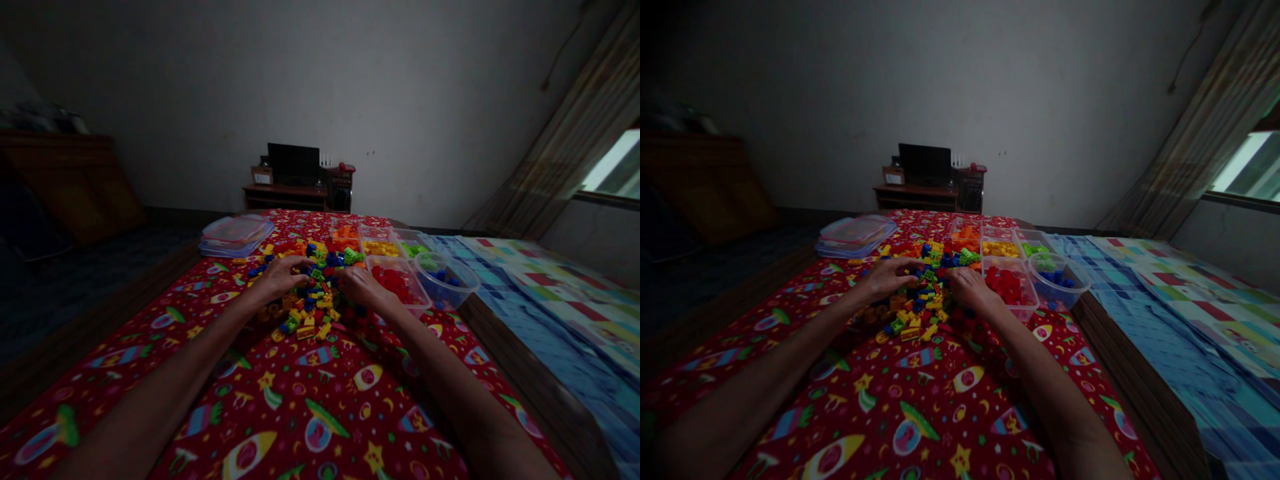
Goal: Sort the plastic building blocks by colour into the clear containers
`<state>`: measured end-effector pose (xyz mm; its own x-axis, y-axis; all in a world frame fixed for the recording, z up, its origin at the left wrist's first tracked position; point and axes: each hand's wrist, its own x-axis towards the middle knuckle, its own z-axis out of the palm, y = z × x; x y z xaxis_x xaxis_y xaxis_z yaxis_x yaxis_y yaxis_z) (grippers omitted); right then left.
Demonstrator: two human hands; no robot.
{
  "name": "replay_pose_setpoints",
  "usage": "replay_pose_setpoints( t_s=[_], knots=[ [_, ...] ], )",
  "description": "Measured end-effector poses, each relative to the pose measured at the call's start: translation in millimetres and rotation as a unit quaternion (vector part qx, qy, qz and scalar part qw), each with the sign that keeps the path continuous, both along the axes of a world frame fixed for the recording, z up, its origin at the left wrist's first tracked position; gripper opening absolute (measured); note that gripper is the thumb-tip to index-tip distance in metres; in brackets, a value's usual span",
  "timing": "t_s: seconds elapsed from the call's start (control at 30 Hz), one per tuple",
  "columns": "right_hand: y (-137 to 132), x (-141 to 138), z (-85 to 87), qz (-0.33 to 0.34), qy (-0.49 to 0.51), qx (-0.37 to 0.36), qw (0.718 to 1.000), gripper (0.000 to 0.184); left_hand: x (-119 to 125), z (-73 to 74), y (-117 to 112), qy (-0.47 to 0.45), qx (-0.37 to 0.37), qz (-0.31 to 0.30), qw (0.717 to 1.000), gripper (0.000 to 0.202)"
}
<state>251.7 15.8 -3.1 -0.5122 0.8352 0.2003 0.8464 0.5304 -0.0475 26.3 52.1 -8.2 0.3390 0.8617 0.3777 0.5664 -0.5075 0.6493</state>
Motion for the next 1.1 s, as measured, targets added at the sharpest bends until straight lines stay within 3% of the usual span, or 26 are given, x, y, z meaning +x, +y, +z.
replay_pose_setpoints(
  t_s=[0.27,0.43,0.57,0.7,0.9,1.0,1.1],
  knots=[
    [-1,-11,-9.9,-0.069,-0.046,0.047,0.995,0.029,8,12.1,-14,0.035,-0.014,0.036,0.999,0.035],
    [1,-11,-16.6,-0.081,-0.006,0.072,0.994,0.029,13,11.2,-16,0.032,-0.017,0.031,0.999,0.036],
    [-1,-7,-6.1,-0.035,0.078,0.074,0.994,0.025,17,6.2,-15,-0.009,-0.030,0.006,0.999,0.041],
    [-5,-8,11.9,0.043,0.161,0.026,0.986,0.028,21,6.0,-16,-0.053,-0.053,0.001,0.997,0.062],
    [-12,-16,15.9,0.126,0.143,-0.014,0.982,0.032,25,8.3,-19,-0.107,-0.095,-0.016,0.990,0.078],
    [-11,-12,17.4,0.117,0.141,0.006,0.983,0.027,25,5.8,-18,-0.103,-0.088,-0.030,0.990,0.072],
    [-8,6,29.7,0.046,0.137,0.056,0.988,0.025,21,5.6,-17,-0.062,-0.034,-0.005,0.997,0.059]
  ],
)
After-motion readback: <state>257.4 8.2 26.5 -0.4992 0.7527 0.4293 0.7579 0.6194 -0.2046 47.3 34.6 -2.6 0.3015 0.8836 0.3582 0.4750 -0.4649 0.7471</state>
